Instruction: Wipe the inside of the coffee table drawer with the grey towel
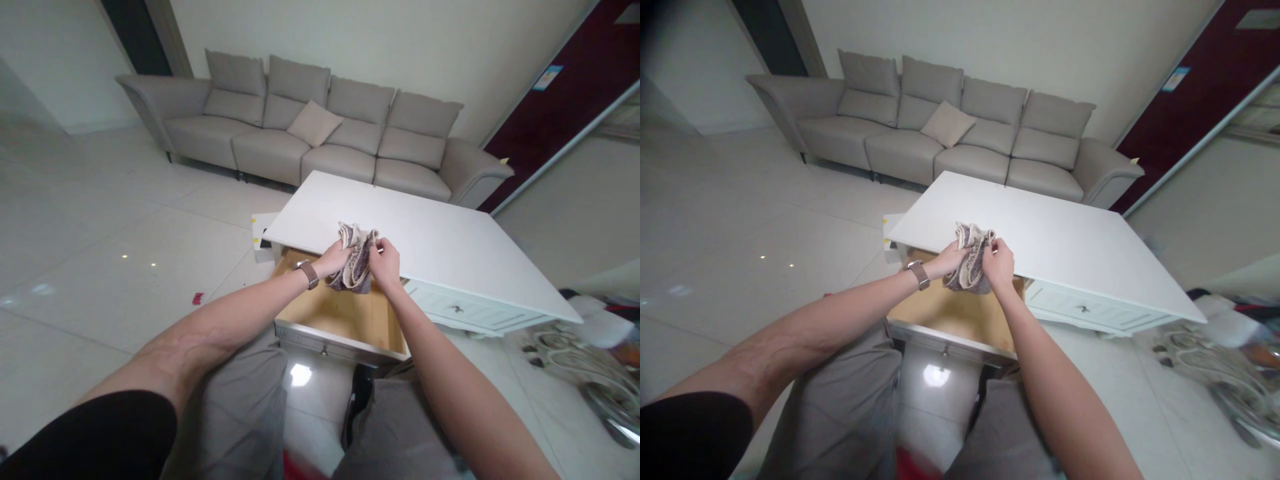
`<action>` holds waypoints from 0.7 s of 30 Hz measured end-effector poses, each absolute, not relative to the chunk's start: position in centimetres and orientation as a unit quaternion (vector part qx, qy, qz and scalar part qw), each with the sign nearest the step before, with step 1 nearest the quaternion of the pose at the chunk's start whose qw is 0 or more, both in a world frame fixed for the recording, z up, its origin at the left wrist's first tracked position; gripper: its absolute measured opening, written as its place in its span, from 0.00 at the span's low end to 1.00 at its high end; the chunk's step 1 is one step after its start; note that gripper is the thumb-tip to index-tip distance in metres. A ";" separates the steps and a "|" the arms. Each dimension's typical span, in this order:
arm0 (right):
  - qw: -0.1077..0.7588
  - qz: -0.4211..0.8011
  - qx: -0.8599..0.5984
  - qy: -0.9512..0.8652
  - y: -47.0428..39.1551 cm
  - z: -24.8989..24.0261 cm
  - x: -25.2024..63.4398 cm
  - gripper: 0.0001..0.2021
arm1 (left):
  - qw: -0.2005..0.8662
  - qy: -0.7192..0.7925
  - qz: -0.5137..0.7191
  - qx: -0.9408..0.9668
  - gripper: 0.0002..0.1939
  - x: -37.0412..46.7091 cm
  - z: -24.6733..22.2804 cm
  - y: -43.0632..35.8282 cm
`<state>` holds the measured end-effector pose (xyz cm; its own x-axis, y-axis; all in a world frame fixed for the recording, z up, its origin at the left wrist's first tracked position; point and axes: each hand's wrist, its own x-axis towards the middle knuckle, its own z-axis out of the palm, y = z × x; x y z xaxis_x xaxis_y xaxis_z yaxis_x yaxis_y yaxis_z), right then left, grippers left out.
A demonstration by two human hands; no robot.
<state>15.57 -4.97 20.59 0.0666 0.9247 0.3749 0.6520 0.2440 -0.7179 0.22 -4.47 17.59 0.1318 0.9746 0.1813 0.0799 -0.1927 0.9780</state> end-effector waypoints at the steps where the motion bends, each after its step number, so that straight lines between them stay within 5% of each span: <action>1: 0.436 0.166 -0.582 -0.666 -5.0 20.6 15.5 0.06 | 0.463 0.440 0.494 0.590 0.18 0.3 17.5 -4.4; 11: 0.408 0.216 -0.479 -0.746 -4.8 19.3 15.3 0.10 | 0.559 0.392 0.487 0.545 0.17 0.4 17.1 -4.8; 21: 0.393 0.206 -0.521 -0.729 -5.3 19.2 14.9 0.05 | 0.468 0.440 0.453 0.618 0.21 -0.7 17.7 -5.4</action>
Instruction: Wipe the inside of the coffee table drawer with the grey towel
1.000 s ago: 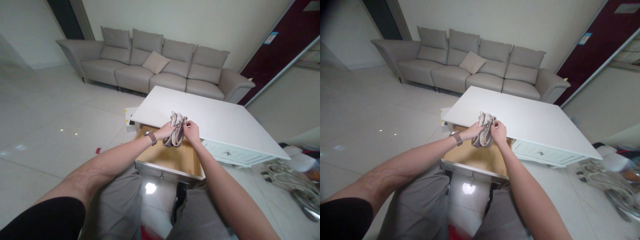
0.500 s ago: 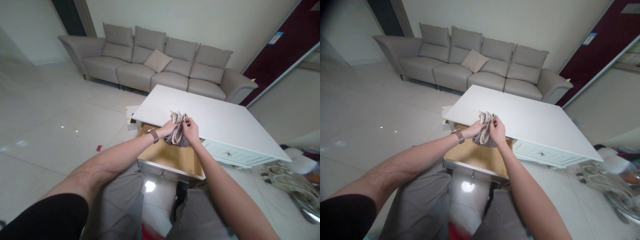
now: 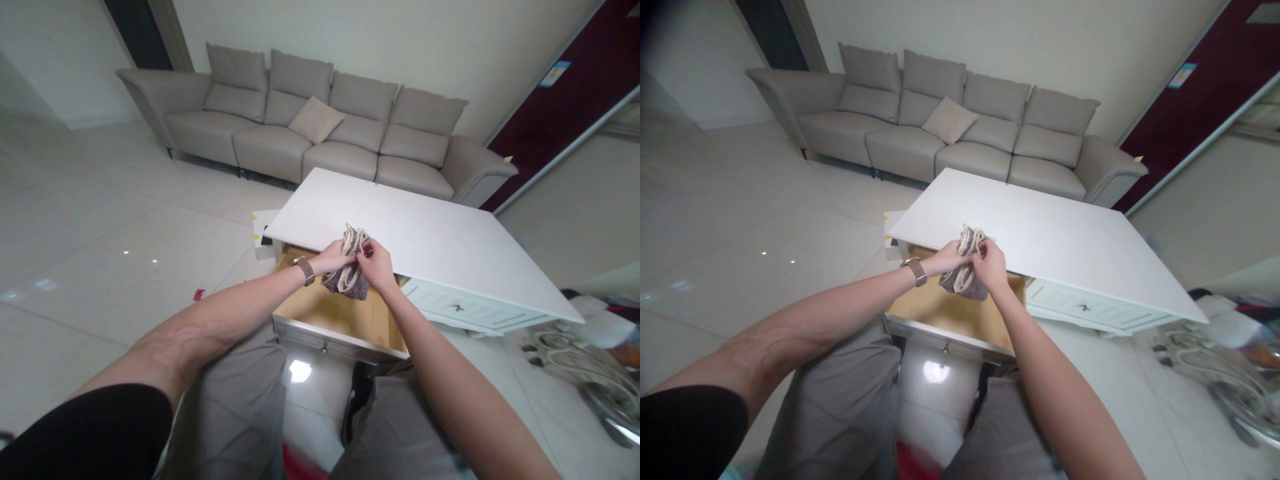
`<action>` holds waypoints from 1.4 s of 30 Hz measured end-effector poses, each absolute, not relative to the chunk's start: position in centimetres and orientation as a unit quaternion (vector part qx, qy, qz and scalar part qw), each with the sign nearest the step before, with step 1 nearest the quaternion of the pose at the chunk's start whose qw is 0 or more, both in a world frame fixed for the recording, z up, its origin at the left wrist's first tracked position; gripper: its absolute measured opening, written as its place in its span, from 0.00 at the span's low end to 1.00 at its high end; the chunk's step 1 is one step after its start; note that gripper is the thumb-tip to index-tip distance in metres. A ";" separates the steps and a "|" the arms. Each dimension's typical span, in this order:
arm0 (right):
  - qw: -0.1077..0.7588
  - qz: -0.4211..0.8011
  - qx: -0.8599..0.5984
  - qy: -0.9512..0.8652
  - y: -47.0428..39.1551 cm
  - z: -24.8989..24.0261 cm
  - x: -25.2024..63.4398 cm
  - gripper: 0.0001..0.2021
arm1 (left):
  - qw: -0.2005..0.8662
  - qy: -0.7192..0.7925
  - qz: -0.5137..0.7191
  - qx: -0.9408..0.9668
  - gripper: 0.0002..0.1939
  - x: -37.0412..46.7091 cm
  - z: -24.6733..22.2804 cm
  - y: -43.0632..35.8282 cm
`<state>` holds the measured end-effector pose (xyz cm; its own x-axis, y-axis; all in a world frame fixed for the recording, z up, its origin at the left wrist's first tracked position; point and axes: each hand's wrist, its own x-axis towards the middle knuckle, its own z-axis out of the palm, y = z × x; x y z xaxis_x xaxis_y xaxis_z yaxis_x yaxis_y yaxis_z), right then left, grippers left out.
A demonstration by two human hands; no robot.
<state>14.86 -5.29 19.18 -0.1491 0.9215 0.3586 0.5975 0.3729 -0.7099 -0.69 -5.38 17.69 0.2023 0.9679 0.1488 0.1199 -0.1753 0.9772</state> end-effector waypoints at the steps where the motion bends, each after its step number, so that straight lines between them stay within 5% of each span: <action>1: 0.398 0.201 -0.530 -0.722 -5.3 19.3 14.9 0.05 | 0.466 0.449 0.458 0.610 0.20 -0.7 17.7 -5.3; 14: 0.380 0.189 -0.588 -0.688 -5.2 19.7 14.9 0.08 | 0.391 0.429 0.510 0.635 0.16 0.3 17.4 -4.8; 42: 0.442 0.237 -0.530 -0.684 -5.5 20.2 14.6 0.05 | 0.452 0.413 0.502 0.611 0.21 0.6 17.2 -4.8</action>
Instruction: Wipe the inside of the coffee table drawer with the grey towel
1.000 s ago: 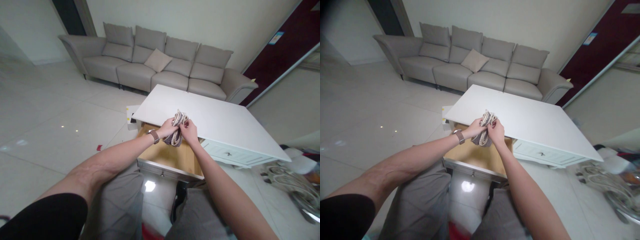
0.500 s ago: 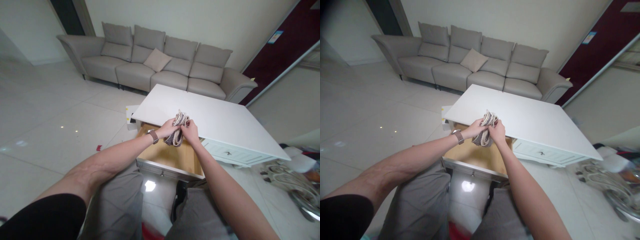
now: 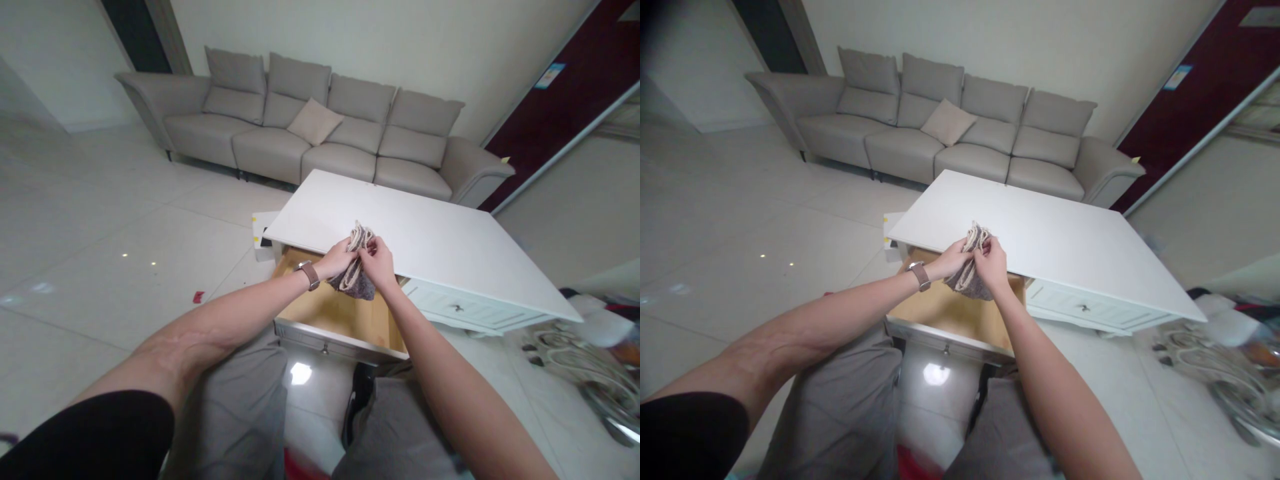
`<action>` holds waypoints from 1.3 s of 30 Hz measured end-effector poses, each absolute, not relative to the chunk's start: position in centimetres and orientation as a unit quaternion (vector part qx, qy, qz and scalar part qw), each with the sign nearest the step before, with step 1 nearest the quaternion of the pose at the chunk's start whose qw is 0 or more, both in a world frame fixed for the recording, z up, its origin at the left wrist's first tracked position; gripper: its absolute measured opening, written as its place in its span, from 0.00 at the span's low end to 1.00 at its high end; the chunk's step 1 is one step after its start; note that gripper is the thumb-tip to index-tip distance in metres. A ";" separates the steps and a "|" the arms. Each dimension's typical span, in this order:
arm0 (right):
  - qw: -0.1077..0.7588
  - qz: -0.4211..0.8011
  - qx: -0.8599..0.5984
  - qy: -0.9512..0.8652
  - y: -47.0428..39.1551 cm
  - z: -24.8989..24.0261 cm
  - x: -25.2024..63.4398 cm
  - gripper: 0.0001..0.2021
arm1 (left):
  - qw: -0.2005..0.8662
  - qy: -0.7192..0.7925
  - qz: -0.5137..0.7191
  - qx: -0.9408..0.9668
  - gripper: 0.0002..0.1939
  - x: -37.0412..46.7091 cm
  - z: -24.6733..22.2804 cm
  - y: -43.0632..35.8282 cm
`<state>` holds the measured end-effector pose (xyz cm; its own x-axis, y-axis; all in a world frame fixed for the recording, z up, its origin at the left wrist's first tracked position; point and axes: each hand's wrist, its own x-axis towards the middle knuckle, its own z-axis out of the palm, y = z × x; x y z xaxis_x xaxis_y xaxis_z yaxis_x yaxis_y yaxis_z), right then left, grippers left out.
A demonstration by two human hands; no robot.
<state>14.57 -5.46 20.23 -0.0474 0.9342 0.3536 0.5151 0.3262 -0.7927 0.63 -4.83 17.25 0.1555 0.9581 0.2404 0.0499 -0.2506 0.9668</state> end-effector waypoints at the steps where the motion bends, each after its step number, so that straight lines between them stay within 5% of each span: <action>1: 0.438 0.239 -0.529 -0.686 -5.4 20.1 14.6 0.04 | 0.462 0.410 0.504 0.604 0.21 0.6 17.1 -4.8; 30: 0.426 0.144 -0.612 -0.650 -5.0 20.4 15.5 0.09 | 0.425 0.411 0.488 0.642 0.14 0.9 18.2 -5.7; 39: 0.407 0.241 -0.557 -0.682 -5.2 19.8 14.9 0.09 | 0.439 0.419 0.504 0.615 0.13 0.2 17.9 -5.3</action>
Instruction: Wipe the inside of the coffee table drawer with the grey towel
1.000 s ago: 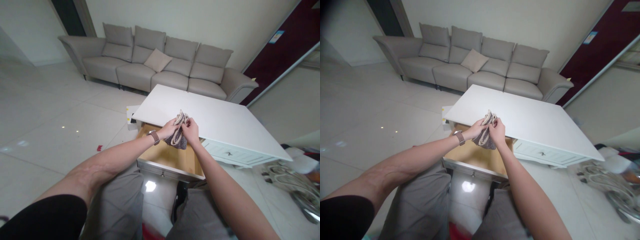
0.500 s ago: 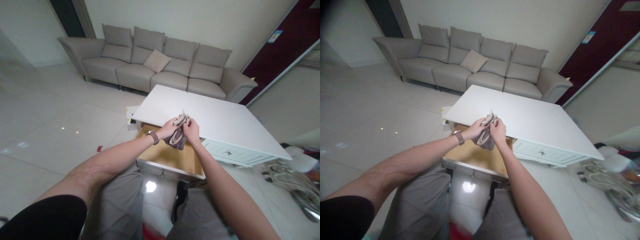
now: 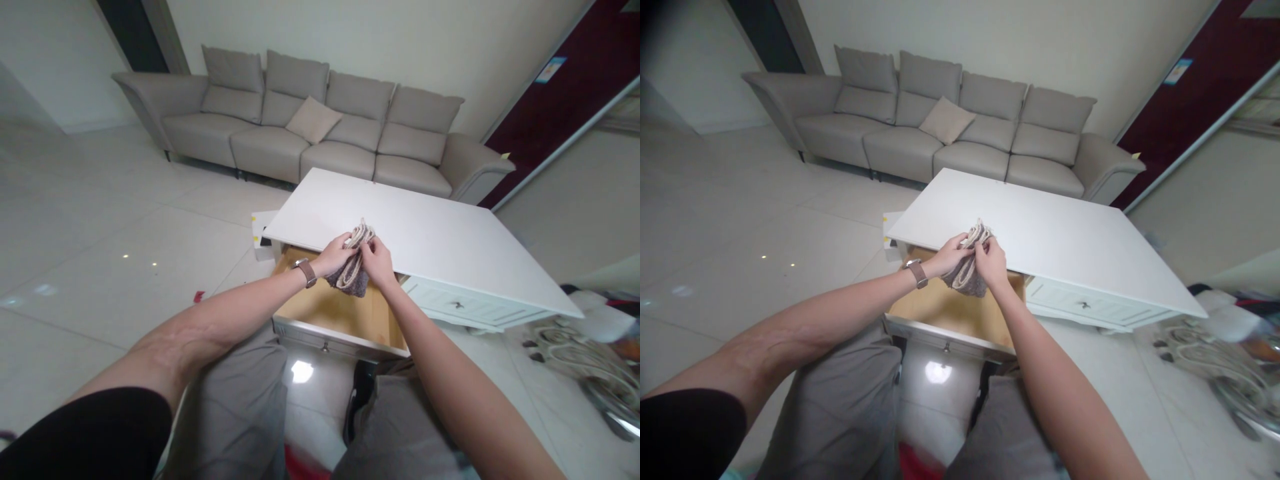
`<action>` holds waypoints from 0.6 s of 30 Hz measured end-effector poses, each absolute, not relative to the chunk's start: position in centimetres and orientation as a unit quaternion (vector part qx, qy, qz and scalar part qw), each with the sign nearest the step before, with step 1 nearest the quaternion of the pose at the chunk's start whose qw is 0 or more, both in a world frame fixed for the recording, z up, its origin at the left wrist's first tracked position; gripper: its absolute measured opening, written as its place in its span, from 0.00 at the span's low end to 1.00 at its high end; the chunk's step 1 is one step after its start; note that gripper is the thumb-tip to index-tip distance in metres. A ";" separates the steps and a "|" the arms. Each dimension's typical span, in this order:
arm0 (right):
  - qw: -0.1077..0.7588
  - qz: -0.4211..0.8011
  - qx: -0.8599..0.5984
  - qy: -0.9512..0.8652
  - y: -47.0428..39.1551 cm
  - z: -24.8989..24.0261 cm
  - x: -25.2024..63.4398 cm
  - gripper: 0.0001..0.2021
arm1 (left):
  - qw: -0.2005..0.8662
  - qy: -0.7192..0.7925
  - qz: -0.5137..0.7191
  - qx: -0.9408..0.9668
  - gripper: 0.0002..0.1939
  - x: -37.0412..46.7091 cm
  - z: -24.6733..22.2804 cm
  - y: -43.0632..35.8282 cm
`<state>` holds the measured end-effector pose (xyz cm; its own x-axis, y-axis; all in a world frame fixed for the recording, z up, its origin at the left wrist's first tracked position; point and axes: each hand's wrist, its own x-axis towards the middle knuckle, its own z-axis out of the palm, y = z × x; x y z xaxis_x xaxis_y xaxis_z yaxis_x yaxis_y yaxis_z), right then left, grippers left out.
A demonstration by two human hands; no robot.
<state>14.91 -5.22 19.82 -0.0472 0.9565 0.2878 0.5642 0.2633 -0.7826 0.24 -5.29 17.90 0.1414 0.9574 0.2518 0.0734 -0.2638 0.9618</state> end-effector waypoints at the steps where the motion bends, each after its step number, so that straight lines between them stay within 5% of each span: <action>1: 0.402 0.251 -0.553 -0.685 -5.4 19.9 14.8 0.10 | 0.442 0.420 0.506 0.610 0.12 0.1 17.9 -5.3; 10: 0.366 0.244 -0.537 -0.719 -5.8 19.7 14.5 0.13 | 0.453 0.387 0.486 0.639 0.24 -0.8 17.3 -5.6; 18: 0.319 0.239 -0.513 -0.760 -6.1 19.5 14.4 0.13 | 0.351 0.421 0.455 0.702 0.18 -1.6 16.8 -4.9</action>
